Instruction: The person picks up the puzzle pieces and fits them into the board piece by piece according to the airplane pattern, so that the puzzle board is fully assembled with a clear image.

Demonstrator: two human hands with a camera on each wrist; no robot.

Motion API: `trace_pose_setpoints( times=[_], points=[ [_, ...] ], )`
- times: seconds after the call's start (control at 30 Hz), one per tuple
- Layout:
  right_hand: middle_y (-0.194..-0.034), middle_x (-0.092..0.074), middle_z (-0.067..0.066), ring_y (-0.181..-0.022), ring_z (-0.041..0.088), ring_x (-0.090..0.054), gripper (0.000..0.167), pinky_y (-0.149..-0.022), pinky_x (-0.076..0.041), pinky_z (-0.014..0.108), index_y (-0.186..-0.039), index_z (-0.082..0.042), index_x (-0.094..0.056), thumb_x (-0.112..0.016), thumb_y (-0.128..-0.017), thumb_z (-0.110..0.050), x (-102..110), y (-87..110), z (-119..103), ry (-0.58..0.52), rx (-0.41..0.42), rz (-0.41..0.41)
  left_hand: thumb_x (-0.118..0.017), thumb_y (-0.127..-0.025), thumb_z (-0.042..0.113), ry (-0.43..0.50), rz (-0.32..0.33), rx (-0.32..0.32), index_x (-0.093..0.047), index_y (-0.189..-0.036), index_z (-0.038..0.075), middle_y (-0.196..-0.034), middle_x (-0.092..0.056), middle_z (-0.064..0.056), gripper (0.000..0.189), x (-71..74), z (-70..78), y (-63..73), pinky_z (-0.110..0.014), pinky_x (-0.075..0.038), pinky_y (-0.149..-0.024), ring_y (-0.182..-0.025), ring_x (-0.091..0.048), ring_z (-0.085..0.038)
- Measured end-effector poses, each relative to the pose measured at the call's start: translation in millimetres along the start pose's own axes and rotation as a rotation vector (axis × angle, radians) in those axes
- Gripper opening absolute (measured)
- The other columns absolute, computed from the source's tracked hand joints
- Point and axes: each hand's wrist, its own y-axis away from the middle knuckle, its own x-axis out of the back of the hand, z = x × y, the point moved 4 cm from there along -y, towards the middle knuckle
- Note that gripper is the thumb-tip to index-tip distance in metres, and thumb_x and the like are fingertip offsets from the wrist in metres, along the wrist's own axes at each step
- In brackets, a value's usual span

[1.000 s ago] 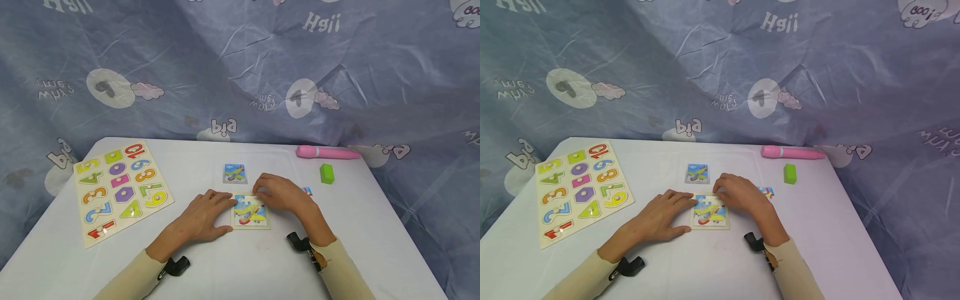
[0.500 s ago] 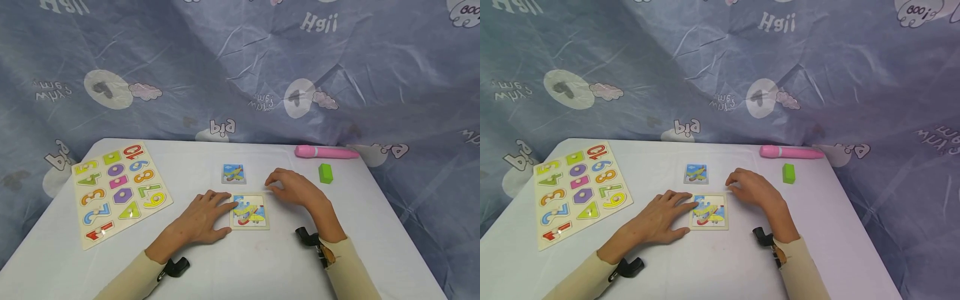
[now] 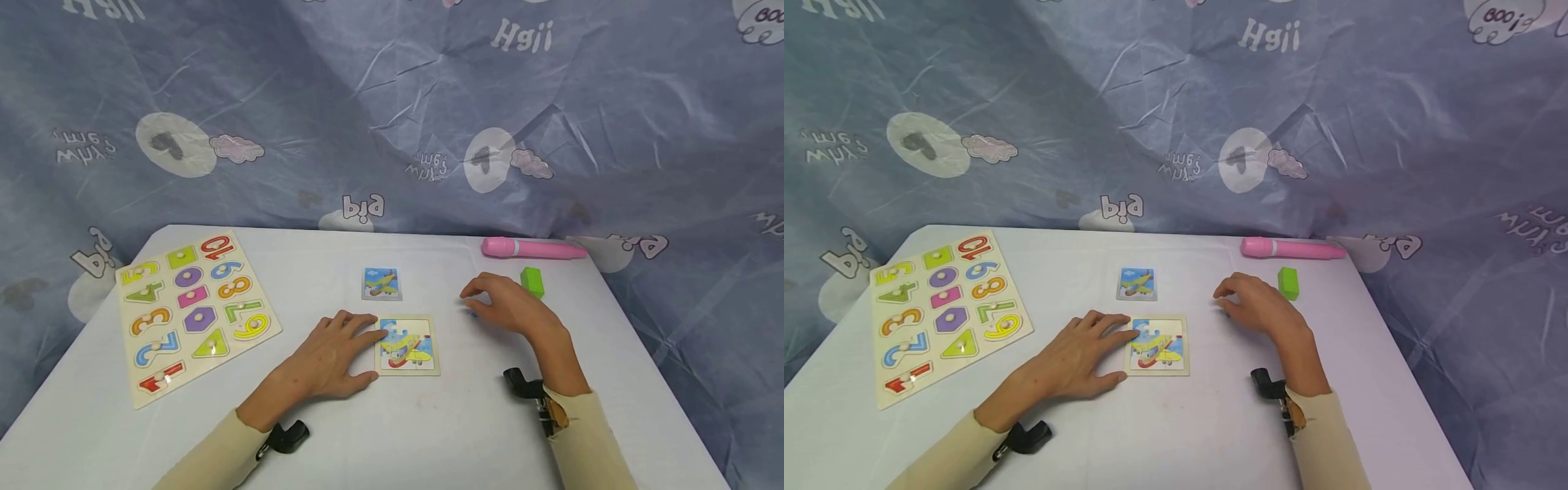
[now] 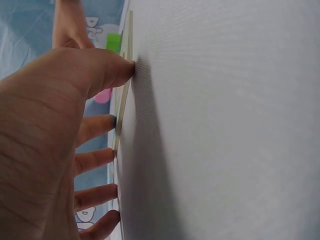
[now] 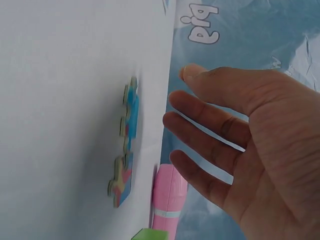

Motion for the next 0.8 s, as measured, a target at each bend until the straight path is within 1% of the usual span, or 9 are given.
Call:
trace_pose_setpoints(
  times=[0.37, 0.47, 0.67, 0.8],
  points=[
    [-0.122, -0.076, 0.013, -0.120, 0.037, -0.068, 0.026, -0.104, -0.054, 0.056, -0.123, -0.003, -0.077, -0.077, -0.098, -0.010, 0.1, 3.3, 19.8, -0.013, -0.046, -0.041, -0.076, -0.094, 0.053, 0.042, 0.023, 0.009, -0.061, -0.152, 0.025, -0.160, -0.052, -0.003, 0.067, 1.2, -2.2, -1.7, -0.053, -0.047, -0.105, -0.135, -0.051, -0.028],
    [-0.122, -0.076, 0.014, -0.119, 0.036, -0.068, 0.027, -0.104, -0.053, 0.056, -0.123, -0.002, -0.076, -0.078, -0.098, -0.011, -0.9, 4.6, 24.9, -0.027, -0.046, -0.044, -0.077, -0.094, 0.053, 0.050, 0.021, 0.012, -0.061, -0.152, 0.025, -0.160, -0.053, -0.003, 0.067, 1.1, -2.9, -1.9, -0.052, -0.047, -0.106, -0.136, -0.051, -0.027],
    [-0.120, -0.076, 0.012, -0.113, 0.033, -0.069, 0.028, -0.101, -0.053, 0.056, -0.122, -0.003, -0.077, -0.080, -0.096, -0.013, -2.2, 8.1, 32.6, -0.039, -0.031, -0.038, -0.078, -0.093, 0.053, 0.062, 0.020, 0.012, -0.061, -0.151, 0.024, -0.160, -0.053, -0.002, 0.068, -0.7, -4.1, -2.0, -0.052, -0.047, -0.105, -0.136, -0.050, -0.027],
    [-0.119, -0.077, 0.010, -0.107, 0.028, -0.069, 0.030, -0.098, -0.055, 0.053, -0.123, -0.005, -0.077, -0.082, -0.095, -0.015, -4.2, 7.9, 35.7, -0.046, -0.036, -0.050, -0.079, -0.092, 0.053, 0.070, 0.021, 0.016, -0.061, -0.151, 0.024, -0.160, -0.053, -0.002, 0.068, -1.2, -5.1, -1.5, -0.052, -0.047, -0.105, -0.136, -0.050, -0.027]
  ],
)
